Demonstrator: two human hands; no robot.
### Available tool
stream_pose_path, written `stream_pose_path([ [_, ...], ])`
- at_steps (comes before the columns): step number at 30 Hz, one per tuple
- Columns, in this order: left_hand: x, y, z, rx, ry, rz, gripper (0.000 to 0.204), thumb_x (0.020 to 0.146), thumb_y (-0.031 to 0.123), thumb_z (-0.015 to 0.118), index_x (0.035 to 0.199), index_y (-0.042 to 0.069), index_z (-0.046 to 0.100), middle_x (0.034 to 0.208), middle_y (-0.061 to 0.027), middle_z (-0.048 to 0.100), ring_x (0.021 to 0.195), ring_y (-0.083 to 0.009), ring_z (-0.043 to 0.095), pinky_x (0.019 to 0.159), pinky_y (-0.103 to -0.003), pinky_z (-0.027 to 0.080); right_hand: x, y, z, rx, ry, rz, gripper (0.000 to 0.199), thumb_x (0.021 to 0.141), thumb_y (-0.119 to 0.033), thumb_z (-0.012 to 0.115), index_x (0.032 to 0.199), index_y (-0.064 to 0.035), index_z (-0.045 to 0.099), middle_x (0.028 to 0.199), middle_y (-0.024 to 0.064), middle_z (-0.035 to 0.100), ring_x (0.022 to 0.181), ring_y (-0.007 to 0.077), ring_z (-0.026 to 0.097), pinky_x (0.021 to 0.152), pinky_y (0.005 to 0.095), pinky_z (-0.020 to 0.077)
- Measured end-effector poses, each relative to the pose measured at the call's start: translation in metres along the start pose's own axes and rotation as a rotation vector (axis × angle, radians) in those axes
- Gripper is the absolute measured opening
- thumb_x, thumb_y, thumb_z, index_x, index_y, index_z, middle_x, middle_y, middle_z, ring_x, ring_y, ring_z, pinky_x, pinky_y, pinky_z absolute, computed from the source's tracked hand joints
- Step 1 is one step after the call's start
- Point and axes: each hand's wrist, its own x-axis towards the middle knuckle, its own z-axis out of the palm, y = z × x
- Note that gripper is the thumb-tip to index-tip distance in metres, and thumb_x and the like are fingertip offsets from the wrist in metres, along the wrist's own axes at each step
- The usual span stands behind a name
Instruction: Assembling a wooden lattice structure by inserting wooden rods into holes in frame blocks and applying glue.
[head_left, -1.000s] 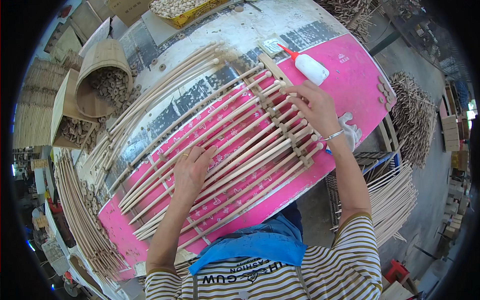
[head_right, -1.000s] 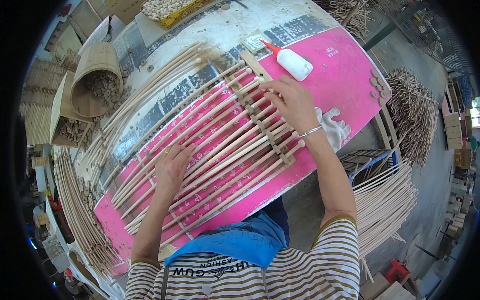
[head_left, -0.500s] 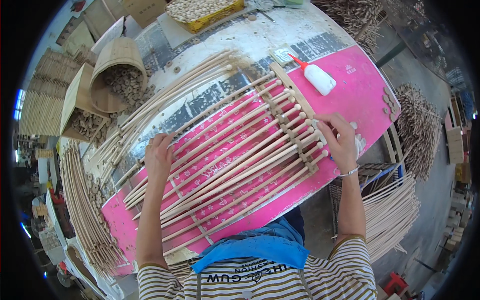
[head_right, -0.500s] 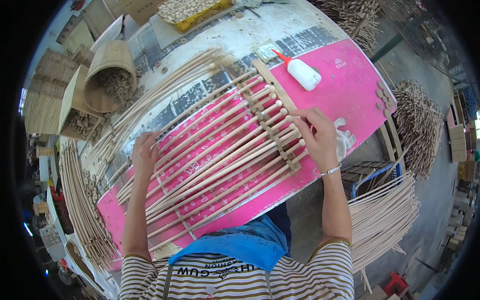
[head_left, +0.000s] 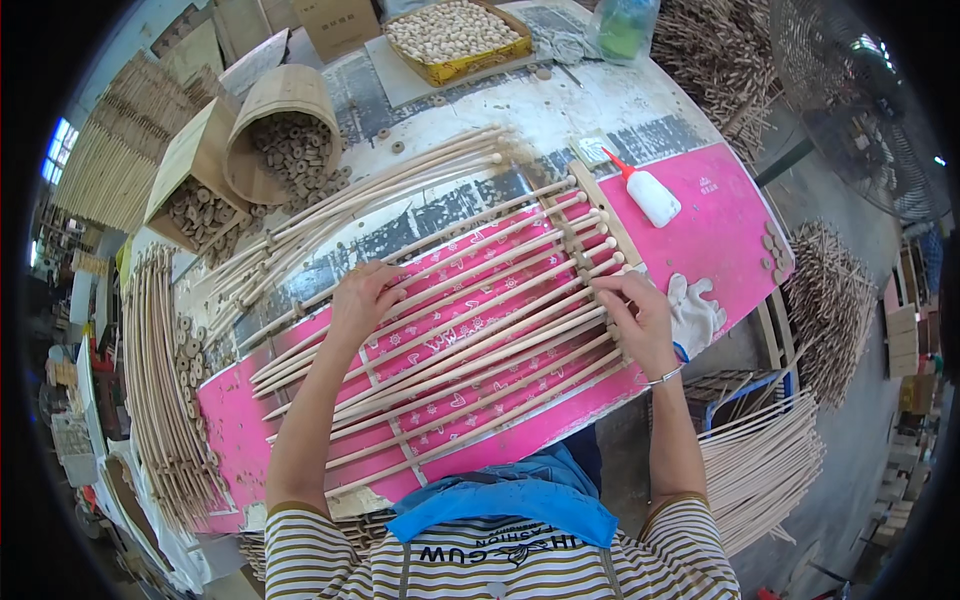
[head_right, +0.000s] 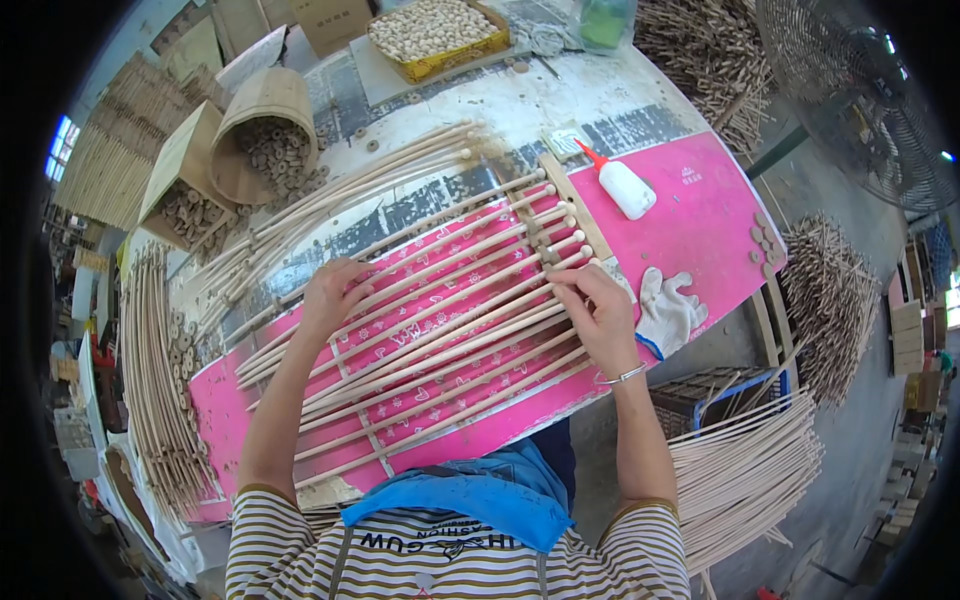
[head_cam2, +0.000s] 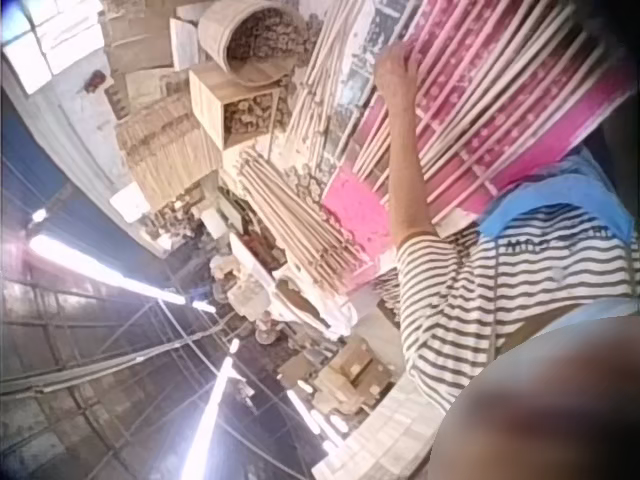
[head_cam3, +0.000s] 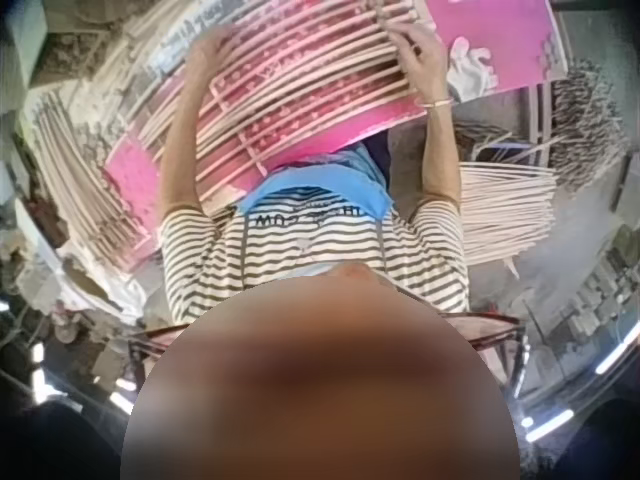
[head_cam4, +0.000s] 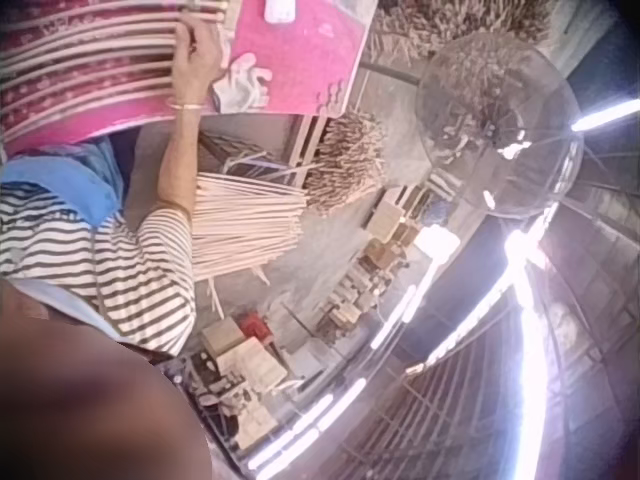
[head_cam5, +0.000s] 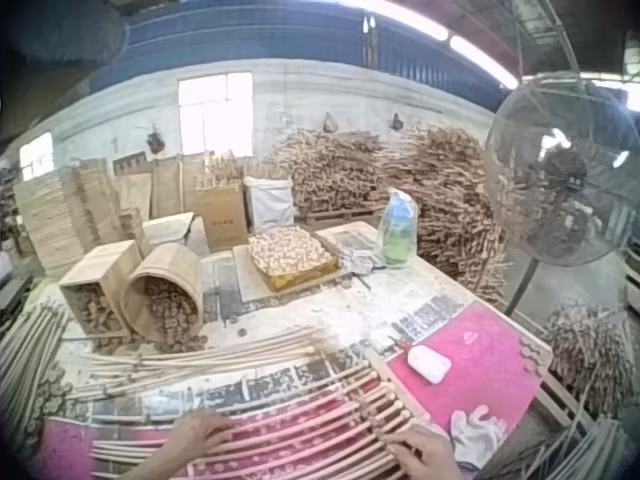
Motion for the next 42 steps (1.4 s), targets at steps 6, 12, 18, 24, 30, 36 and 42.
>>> stream_pose_path([
  [6, -0.002, 0.018, -0.031, -0.011, 0.201, 0.051, 0.019, 0.096, 0.014, 0.071, 0.113, 0.01, 0.077, 0.093, -0.0111, 0.067, 0.09, -0.034, 0.067, 0.078, -0.046, 0.054, -0.001, -0.021, 0.039, 0.04, -0.079, -0.081, 0.019, 0.098, -0.004, 0.07, 0.115, -0.0013, 0.077, 0.09, 0.0066, 0.067, 0.08, 0.0158, 0.062, 0.074, 0.0291, 0.0489],
  [12, -0.059, 0.08, -0.066, -0.157, 0.083, 0.066, 0.029, 0.096, 0.003, 0.066, 0.123, 0.011, 0.075, 0.097, -0.0125, 0.066, 0.088, -0.0357, 0.068, 0.074, -0.045, 0.055, -0.005, -0.036, 0.115, 1.026, -0.298, 0.428, 0.049, 0.106, -0.025, 0.07, 0.149, -0.0049, 0.059, 0.093, -0.0018, 0.069, 0.078, 0.004, 0.06, 0.067, 0.0202, 0.046],
  [18, -0.113, 0.106, -0.103, -0.387, -0.072, -0.264, 0.036, 0.096, 0.005, 0.073, 0.131, 0.004, 0.07, 0.109, -0.0141, 0.072, 0.103, -0.0258, 0.074, 0.095, -0.037, 0.061, -0.016, -0.041, 0.134, 1.098, -0.171, 0.478, 0.032, 0.11, -0.03, 0.064, 0.118, -0.0013, 0.074, 0.083, 0.0009, 0.071, 0.071, 0.0076, 0.065, 0.066, 0.0232, 0.0542],
  [24, -0.151, 0.066, -0.081, -0.53, -0.001, -0.309, 0.016, 0.097, -0.001, 0.069, 0.112, -0.004, 0.071, 0.096, -0.0078, 0.067, 0.088, -0.0134, 0.065, 0.079, -0.028, 0.053, -0.022, -0.046, 0.14, 1.04, -0.132, 0.499, 0.031, 0.105, -0.035, 0.07, 0.112, -0.006, 0.078, 0.081, 0.0009, 0.071, 0.068, 0.0083, 0.066, 0.063, 0.0269, 0.0553],
  [30, -0.14, 0.09, -0.05, -0.568, -0.066, -0.37, 0.014, 0.101, 0.003, 0.063, 0.112, -0.002, 0.071, 0.088, -0.0016, 0.065, 0.074, -0.0065, 0.055, 0.064, -0.023, 0.044, -0.054, -0.052, 0.166, 1.078, -0.177, 0.498, 0.034, 0.104, -0.034, 0.072, 0.095, -0.0017, 0.075, 0.076, 0.0059, 0.073, 0.059, 0.01, 0.068, 0.05, 0.0257, 0.0534],
  [36, -0.099, 0.14, -0.021, -0.556, -0.088, -0.199, 0.019, 0.106, 0.004, 0.061, 0.121, -0.004, 0.069, 0.097, -0.003, 0.067, 0.076, -0.007, 0.056, 0.063, -0.023, 0.045, -0.078, -0.049, 0.168, 1.156, -0.103, 0.353, 0.034, 0.107, -0.034, 0.069, 0.098, -0.001, 0.074, 0.083, 0.0026, 0.074, 0.063, 0.0075, 0.065, 0.054, 0.0235, 0.0508],
  [42, -0.09, 0.157, -0.019, -0.592, -0.148, -0.188, 0.019, 0.106, 0.006, 0.063, 0.123, -0.003, 0.069, 0.095, -0.0009, 0.066, 0.076, -0.0039, 0.053, 0.063, -0.021, 0.042, -0.091, -0.032, 0.167, 1.135, -0.231, 0.294, 0.028, 0.096, -0.016, 0.083, 0.115, 0.0001, 0.071, 0.098, 0.0028, 0.075, 0.08, 0.0072, 0.067, 0.067, 0.025, 0.056],
])
